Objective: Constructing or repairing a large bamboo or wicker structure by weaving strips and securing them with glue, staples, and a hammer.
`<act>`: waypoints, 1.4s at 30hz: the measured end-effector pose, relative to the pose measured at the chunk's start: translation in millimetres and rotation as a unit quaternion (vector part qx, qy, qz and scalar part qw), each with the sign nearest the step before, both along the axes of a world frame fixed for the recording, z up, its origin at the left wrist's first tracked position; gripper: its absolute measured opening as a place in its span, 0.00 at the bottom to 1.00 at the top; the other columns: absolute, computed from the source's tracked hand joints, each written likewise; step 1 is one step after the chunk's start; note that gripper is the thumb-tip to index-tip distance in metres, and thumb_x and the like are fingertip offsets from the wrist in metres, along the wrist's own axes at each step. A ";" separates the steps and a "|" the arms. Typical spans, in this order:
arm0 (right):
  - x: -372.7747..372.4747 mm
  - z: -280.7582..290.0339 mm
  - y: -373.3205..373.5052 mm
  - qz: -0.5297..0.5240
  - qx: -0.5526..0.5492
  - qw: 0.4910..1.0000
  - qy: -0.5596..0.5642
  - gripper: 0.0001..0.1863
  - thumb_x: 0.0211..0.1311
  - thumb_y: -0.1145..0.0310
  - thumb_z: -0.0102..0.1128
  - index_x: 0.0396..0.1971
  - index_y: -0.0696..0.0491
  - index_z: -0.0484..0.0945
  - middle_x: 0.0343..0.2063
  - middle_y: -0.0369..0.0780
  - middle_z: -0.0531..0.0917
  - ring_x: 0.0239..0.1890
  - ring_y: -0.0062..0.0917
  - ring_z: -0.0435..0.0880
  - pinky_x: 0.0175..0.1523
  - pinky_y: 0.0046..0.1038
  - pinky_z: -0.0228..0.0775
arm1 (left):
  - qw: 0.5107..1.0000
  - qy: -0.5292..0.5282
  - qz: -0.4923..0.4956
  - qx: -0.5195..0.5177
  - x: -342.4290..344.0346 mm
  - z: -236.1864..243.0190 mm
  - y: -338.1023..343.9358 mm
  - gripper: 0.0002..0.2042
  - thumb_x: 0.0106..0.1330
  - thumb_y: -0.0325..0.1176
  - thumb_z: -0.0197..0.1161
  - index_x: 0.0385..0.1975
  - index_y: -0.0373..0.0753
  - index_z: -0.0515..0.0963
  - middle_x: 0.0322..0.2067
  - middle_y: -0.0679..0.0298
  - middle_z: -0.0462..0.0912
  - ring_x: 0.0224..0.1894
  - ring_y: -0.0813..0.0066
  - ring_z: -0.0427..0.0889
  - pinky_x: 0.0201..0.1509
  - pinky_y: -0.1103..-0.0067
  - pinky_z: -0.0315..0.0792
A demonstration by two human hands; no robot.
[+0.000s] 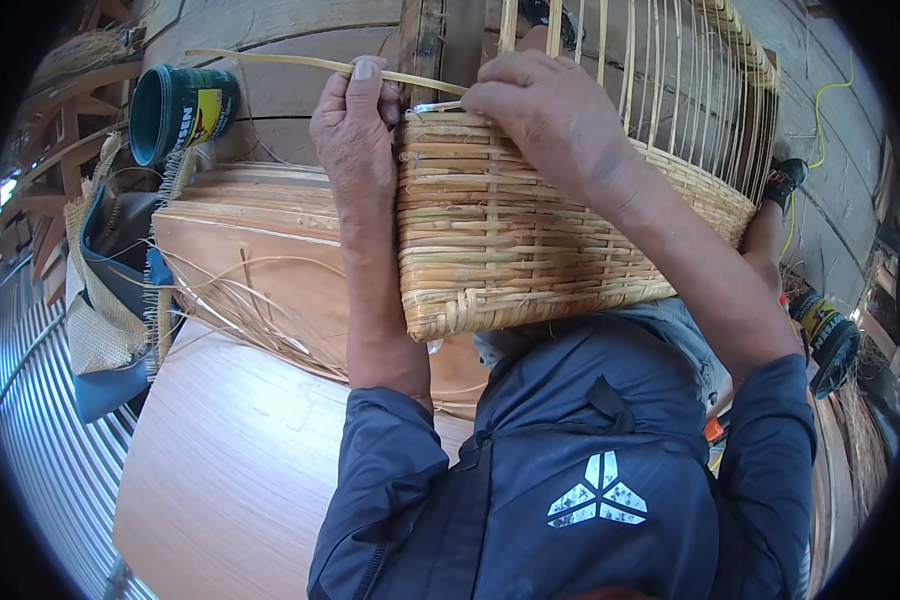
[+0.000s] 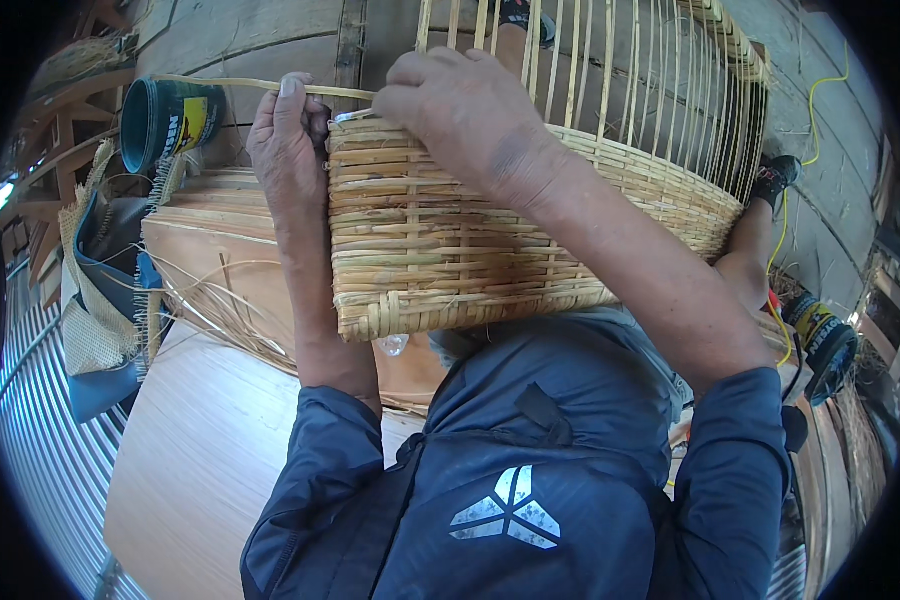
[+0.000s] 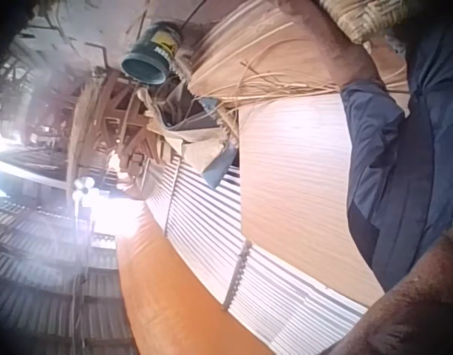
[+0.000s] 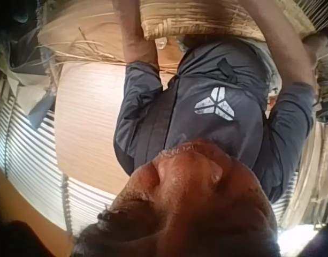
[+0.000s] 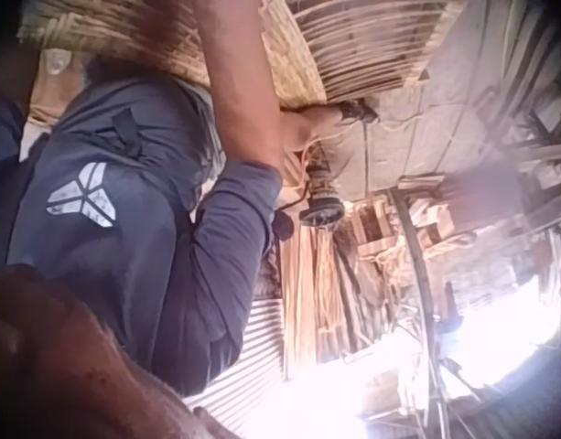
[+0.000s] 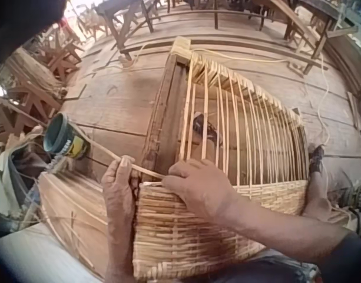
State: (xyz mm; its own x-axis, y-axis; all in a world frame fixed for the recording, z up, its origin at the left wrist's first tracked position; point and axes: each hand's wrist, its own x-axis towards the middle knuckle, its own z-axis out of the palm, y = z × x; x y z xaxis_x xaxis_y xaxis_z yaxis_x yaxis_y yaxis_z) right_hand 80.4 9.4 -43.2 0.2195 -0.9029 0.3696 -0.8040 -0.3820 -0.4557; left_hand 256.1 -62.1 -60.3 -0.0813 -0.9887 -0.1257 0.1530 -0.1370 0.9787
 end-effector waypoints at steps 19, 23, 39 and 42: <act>-4.3 7.6 -5.0 -0.031 0.068 0.997 0.002 0.12 0.50 0.74 0.57 0.37 0.49 0.78 0.35 0.37 0.77 0.40 0.30 0.80 0.45 0.32 0.72 | 1.000 -0.007 -0.009 -0.015 1.8 -0.3 0.0 0.09 0.65 0.36 0.57 0.32 0.36 0.77 0.20 0.72 0.73 0.20 0.87 0.65 0.23 0.90 0.59; 2.1 -3.0 -4.4 -0.025 0.050 0.998 -0.012 0.12 0.49 0.74 0.57 0.36 0.49 0.78 0.34 0.37 0.77 0.39 0.31 0.80 0.44 0.32 0.73 | 1.000 -0.020 0.000 -0.001 -0.5 0.8 0.8 0.09 0.65 0.36 0.58 0.32 0.36 0.77 0.20 0.71 0.73 0.20 0.88 0.65 0.23 0.90 0.59; 12.2 -1.4 0.2 -0.021 0.037 0.999 0.001 0.09 0.49 0.73 0.57 0.33 0.51 0.74 0.33 0.38 0.74 0.40 0.31 0.78 0.42 0.30 0.74 | 0.999 0.032 0.017 -0.004 -0.4 0.8 0.8 0.06 0.63 0.31 0.58 0.30 0.35 0.76 0.18 0.70 0.71 0.19 0.85 0.65 0.24 0.89 0.60; 10.1 -4.5 1.2 -0.011 0.005 1.000 -0.002 0.10 0.48 0.73 0.57 0.34 0.51 0.74 0.33 0.39 0.73 0.40 0.31 0.77 0.42 0.29 0.74 | 0.999 0.031 0.016 -0.009 -0.2 -0.1 0.1 0.06 0.63 0.31 0.58 0.29 0.35 0.76 0.18 0.70 0.71 0.19 0.85 0.65 0.24 0.88 0.60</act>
State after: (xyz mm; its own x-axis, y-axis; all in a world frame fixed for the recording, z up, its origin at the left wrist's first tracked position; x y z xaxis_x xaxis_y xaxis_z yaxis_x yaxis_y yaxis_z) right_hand 90.4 10.5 -47.7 0.1976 -0.9116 0.3604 -0.8110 -0.3586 -0.4622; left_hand 255.9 -62.0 -60.4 -0.0566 -0.9929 -0.1044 0.2172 -0.1143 0.9694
